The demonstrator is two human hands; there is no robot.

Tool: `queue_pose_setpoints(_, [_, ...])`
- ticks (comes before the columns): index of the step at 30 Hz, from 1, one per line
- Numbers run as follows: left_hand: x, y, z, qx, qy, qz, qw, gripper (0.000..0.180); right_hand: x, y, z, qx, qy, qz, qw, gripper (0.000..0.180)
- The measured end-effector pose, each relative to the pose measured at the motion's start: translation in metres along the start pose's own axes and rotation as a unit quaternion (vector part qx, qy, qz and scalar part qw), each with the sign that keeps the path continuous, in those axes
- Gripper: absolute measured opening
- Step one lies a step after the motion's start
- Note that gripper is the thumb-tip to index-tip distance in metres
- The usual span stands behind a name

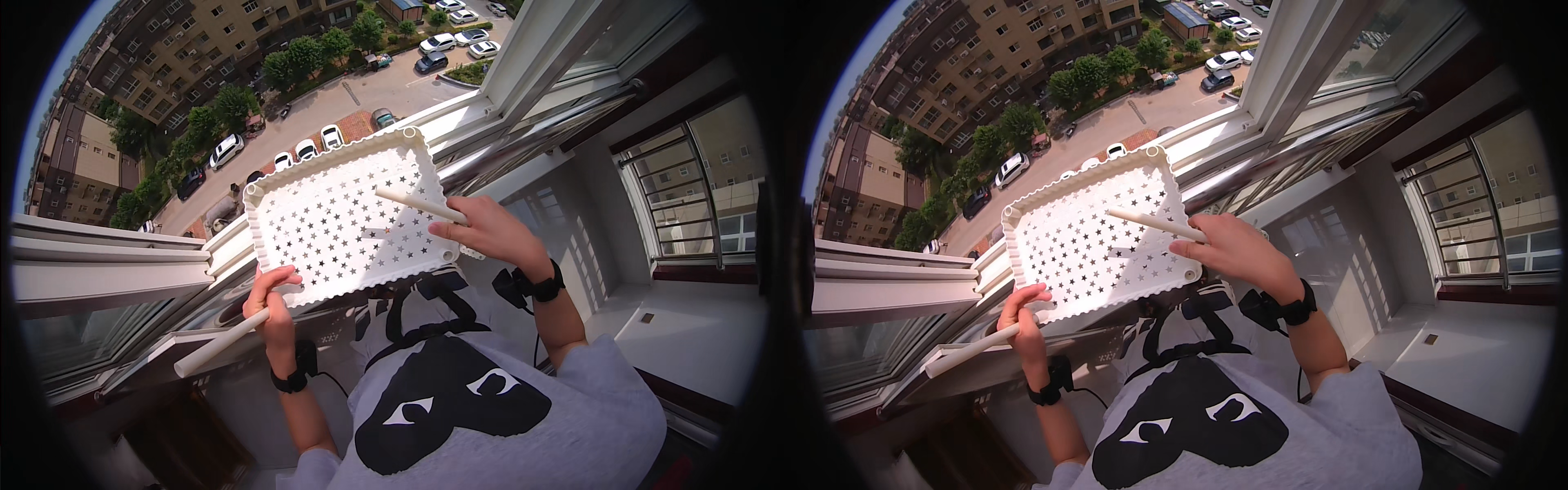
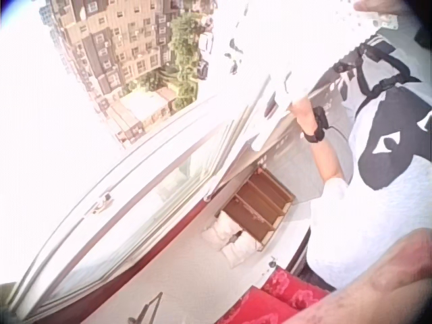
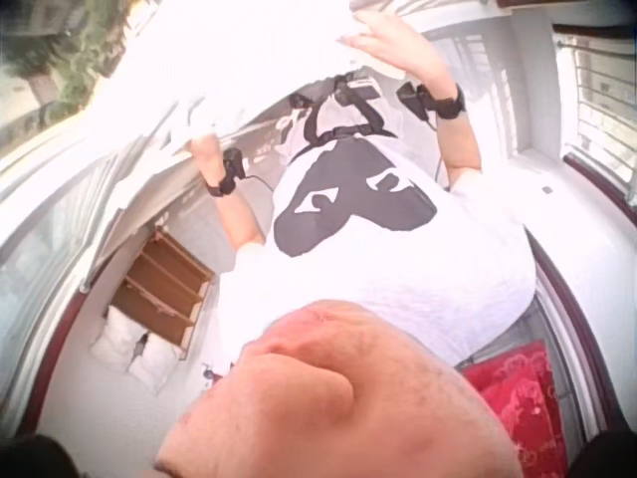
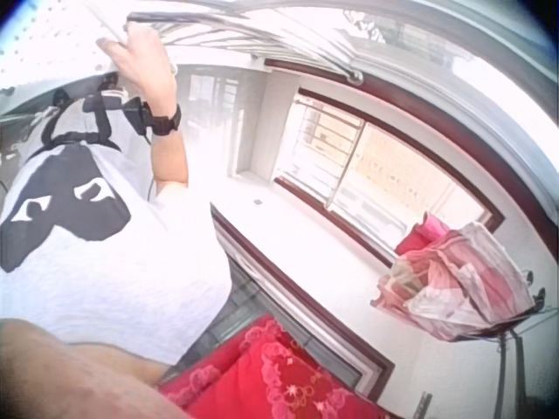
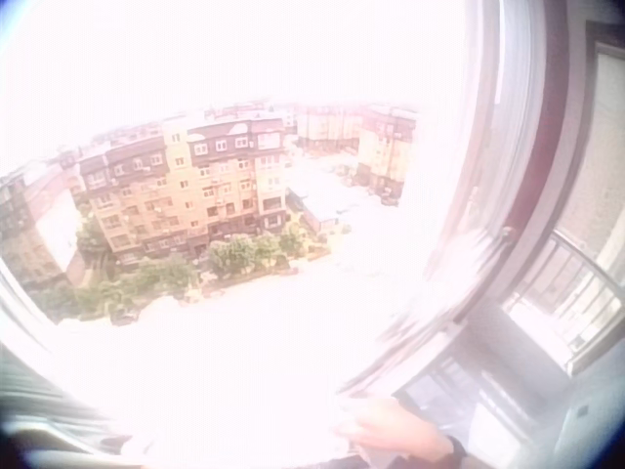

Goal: The user is assembling a multi-tier white plastic storage rack on a balcony.

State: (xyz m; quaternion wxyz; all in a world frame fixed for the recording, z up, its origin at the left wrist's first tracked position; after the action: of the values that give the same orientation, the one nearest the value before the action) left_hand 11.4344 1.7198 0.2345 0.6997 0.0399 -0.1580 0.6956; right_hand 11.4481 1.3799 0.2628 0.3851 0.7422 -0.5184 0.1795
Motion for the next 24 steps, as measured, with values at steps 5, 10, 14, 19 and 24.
queue_pose_setpoints(5, [-0.005,0.004,0.013,-0.052,-0.125,-0.028,0.99,0.031,0.065,-0.013,-0.027,0.077,-0.151,0.217,0.961,0.038])
queue_pose_setpoints(10, [-0.005,0.006,0.014,-0.1,-0.124,-0.014,0.987,0.058,0.093,-0.046,-0.034,0.213,-0.347,0.301,0.862,0.044])
queue_pose_setpoints(14, [-0.02,-0.001,0.027,-0.154,-0.158,-0.053,0.974,0.071,0.075,-0.096,-0.021,0.232,-0.634,0.179,0.715,0.048])
queue_pose_setpoints(19, [-0.031,-0.007,0.032,-0.186,-0.271,-0.152,0.932,0.056,0.075,-0.116,-0.029,0.267,-0.627,0.147,0.717,0.048])
queue_pose_setpoints(24, [-0.033,-0.013,0.028,-0.136,-0.256,-0.198,0.937,0.048,0.085,-0.131,-0.027,0.295,-0.615,0.134,0.719,0.047])
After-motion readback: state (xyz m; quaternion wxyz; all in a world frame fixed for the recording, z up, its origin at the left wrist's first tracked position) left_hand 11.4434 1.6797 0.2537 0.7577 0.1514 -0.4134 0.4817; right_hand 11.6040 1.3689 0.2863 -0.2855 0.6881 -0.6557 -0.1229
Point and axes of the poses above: each hand's wrist, its own y-axis away from the middle knuckle, its own x-axis out of the back of the hand, z = x × y, the point moved 8 cm from there along -y, towards the middle knuckle, and after that the axes turned 1 degree about y, right-handed, at the moved point
